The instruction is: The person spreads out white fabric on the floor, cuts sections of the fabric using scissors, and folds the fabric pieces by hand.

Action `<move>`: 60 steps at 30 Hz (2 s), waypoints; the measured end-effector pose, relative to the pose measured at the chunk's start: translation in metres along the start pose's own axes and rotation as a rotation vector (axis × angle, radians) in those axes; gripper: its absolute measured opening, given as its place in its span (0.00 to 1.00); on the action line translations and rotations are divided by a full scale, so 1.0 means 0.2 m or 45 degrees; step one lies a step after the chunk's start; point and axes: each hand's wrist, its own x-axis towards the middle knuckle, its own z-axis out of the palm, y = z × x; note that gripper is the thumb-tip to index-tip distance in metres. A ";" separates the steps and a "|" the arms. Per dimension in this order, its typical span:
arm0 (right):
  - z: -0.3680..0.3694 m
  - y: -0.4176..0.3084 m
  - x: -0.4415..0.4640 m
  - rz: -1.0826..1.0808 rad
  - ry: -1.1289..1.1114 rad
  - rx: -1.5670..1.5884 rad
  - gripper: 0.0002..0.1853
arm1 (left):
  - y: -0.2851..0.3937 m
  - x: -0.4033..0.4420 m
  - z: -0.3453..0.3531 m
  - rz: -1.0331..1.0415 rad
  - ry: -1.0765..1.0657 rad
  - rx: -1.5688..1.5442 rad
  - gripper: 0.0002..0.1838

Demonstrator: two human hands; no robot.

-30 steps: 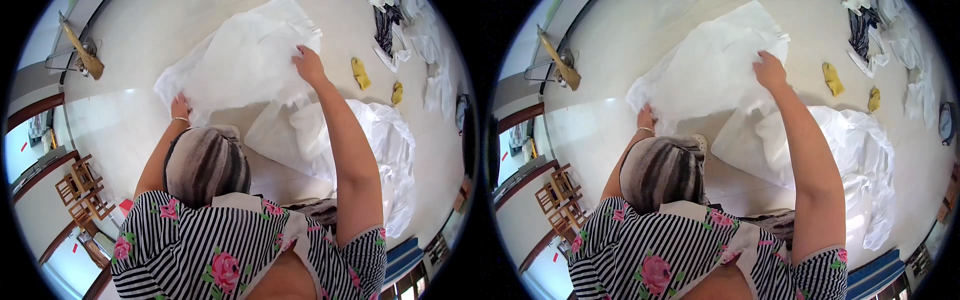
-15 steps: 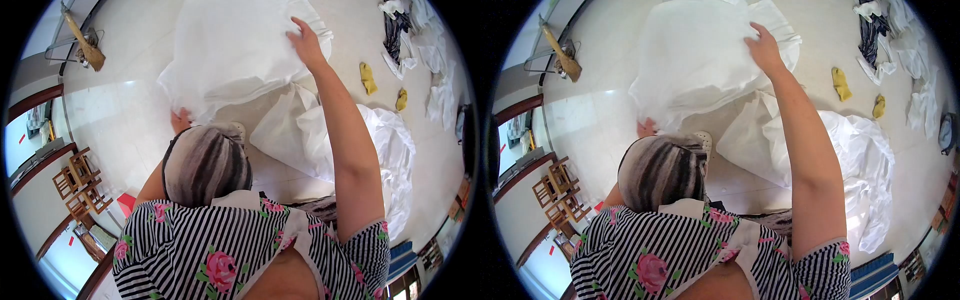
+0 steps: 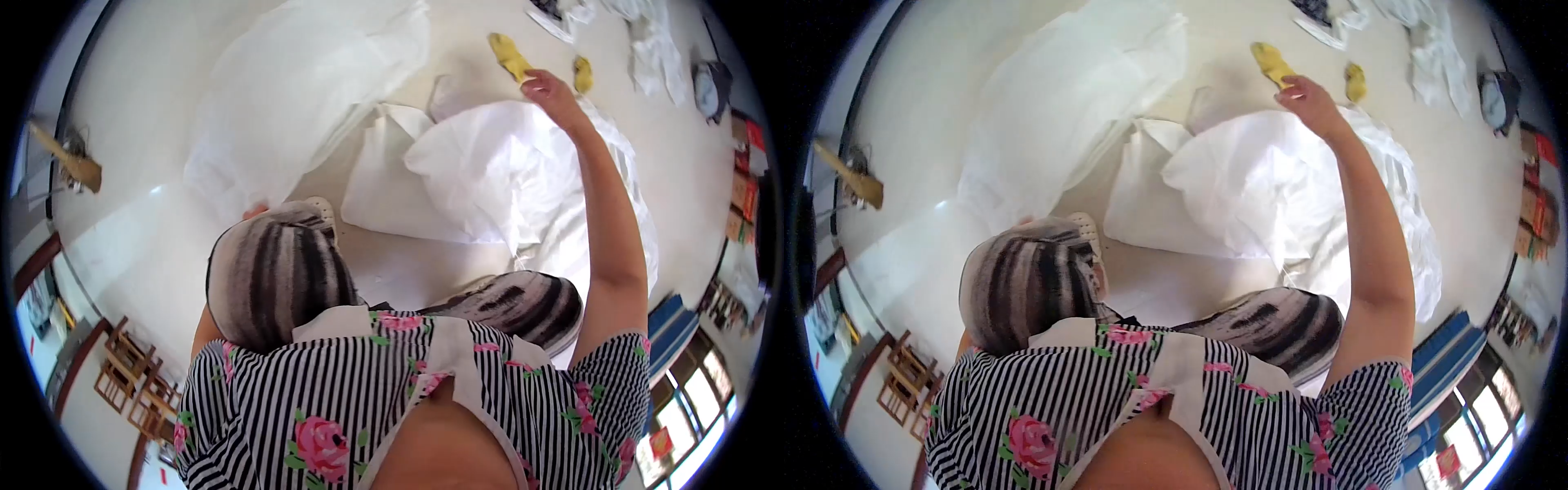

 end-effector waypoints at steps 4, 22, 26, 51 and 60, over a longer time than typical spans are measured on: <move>0.17 0.17 -0.25 0.104 -0.054 -0.198 0.46 | -0.02 0.08 -0.13 -0.106 0.053 -0.028 0.15; 0.14 -0.79 -0.27 -0.805 0.120 0.596 0.25 | 1.68 -0.73 1.07 1.493 -1.199 0.718 0.22; -0.02 -0.29 -0.26 -0.391 0.037 0.526 0.58 | 1.79 -0.80 1.03 1.097 -1.317 0.474 0.13; 0.05 -1.19 -0.15 -0.803 -0.076 0.181 0.18 | 2.01 -0.81 0.69 1.795 -1.105 0.616 0.26; 0.22 -0.95 -0.18 -0.190 -0.516 0.214 0.38 | 2.14 -0.73 0.59 1.459 -0.751 -0.235 0.16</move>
